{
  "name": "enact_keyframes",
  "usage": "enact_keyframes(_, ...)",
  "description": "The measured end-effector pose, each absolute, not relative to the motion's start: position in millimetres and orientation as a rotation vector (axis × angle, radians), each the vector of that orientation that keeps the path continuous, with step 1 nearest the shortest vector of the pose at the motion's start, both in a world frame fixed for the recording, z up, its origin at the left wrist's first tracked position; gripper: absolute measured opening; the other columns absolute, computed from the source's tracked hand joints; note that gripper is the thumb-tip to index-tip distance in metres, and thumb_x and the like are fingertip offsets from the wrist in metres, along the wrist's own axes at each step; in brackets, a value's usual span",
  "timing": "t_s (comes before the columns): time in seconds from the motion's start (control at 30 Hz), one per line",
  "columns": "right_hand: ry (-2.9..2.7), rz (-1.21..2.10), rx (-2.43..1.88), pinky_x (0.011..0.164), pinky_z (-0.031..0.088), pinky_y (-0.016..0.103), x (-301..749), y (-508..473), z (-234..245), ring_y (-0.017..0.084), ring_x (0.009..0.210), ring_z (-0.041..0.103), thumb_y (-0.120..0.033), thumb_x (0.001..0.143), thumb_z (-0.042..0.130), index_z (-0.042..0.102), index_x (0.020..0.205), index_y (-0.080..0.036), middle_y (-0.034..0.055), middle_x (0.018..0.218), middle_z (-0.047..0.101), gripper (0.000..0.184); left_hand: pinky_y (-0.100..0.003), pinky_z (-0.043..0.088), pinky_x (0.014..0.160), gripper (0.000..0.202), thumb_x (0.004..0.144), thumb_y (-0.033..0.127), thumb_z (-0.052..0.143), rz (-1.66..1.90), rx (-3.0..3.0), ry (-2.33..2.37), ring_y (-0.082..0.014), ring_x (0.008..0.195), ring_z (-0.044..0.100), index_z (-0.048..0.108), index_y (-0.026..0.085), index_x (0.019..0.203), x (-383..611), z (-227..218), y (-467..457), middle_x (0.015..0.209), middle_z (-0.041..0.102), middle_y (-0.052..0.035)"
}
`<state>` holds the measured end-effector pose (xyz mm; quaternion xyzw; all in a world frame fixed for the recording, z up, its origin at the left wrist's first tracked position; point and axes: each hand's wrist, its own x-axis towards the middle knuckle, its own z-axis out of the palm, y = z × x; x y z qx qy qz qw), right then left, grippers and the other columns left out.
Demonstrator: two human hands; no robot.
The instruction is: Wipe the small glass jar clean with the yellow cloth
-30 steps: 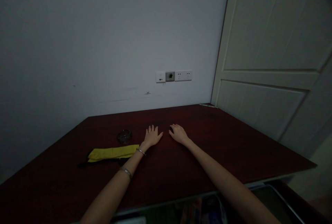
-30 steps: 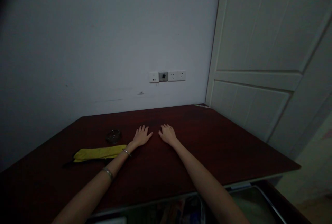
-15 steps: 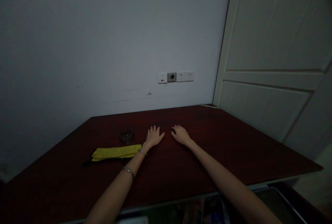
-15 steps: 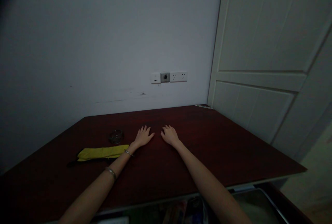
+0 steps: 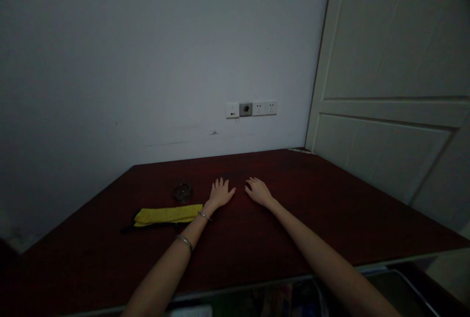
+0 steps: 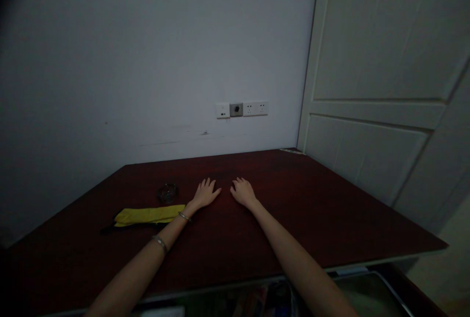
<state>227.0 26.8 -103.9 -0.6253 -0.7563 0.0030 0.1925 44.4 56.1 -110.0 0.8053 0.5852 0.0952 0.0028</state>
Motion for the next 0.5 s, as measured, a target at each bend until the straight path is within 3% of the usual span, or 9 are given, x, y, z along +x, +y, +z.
enact_keyframes(0.17, -2.12, 0.036, -1.76, 0.097, 0.037, 0.039, 225.5, 26.8, -95.5, 0.028, 0.119, 0.048, -0.028, 0.085, 0.042, 0.06, 0.112, -0.012, 0.0168, 0.123, 0.056, 0.036, -0.045, 0.021, 0.106, 0.069, 0.086, 0.053, 0.029, 0.267, 2.473, 1.799, -0.0361, 0.135, 0.017, 0.031, 0.006, 0.136, 46.7, -105.2, 55.1, 0.145, 0.023, -0.0235)
enact_keyframes(0.27, -2.133, 0.074, -1.75, 0.089, 0.042, 0.038, 221.9, 28.3, -86.4, 0.028, 0.109, 0.055, -0.025, 0.084, 0.043, 0.061, 0.11, -0.013, 0.0163, 0.117, 0.06, 0.033, -0.042, 0.027, 0.104, 0.068, 0.085, 0.052, 0.035, 0.253, 2.46, 1.734, -0.0345, 0.133, 0.026, 0.035, 0.004, 0.134, 48.2, -94.0, 52.4, 0.142, 0.031, -0.0239)
enact_keyframes(0.43, -2.258, 0.144, -1.582, 0.091, 0.041, 0.033, 196.0, 25.6, -69.9, 0.024, 0.109, 0.056, -0.024, 0.086, 0.043, 0.056, 0.116, -0.014, 0.014, 0.119, 0.059, 0.035, -0.025, 0.036, 0.096, 0.044, 0.089, 0.042, 0.031, 0.411, 2.543, 1.563, -0.0177, 0.116, 0.051, 0.052, 0.018, 0.12, 30.1, -47.2, 36.7, 0.126, 0.056, -0.0064)
enact_keyframes(0.5, -2.366, 0.2, -1.445, 0.09, 0.041, 0.029, 177.9, 21.3, -64.5, 0.022, 0.108, 0.057, -0.03, 0.085, 0.047, 0.054, 0.121, -0.019, 0.0098, 0.118, 0.061, 0.038, -0.026, 0.037, 0.095, 0.037, 0.087, 0.035, 0.035, 0.507, 2.559, 1.603, -0.0182, 0.11, 0.053, 0.058, 0.016, 0.109, 9.2, -21.3, 29.7, 0.117, 0.06, -0.0073)
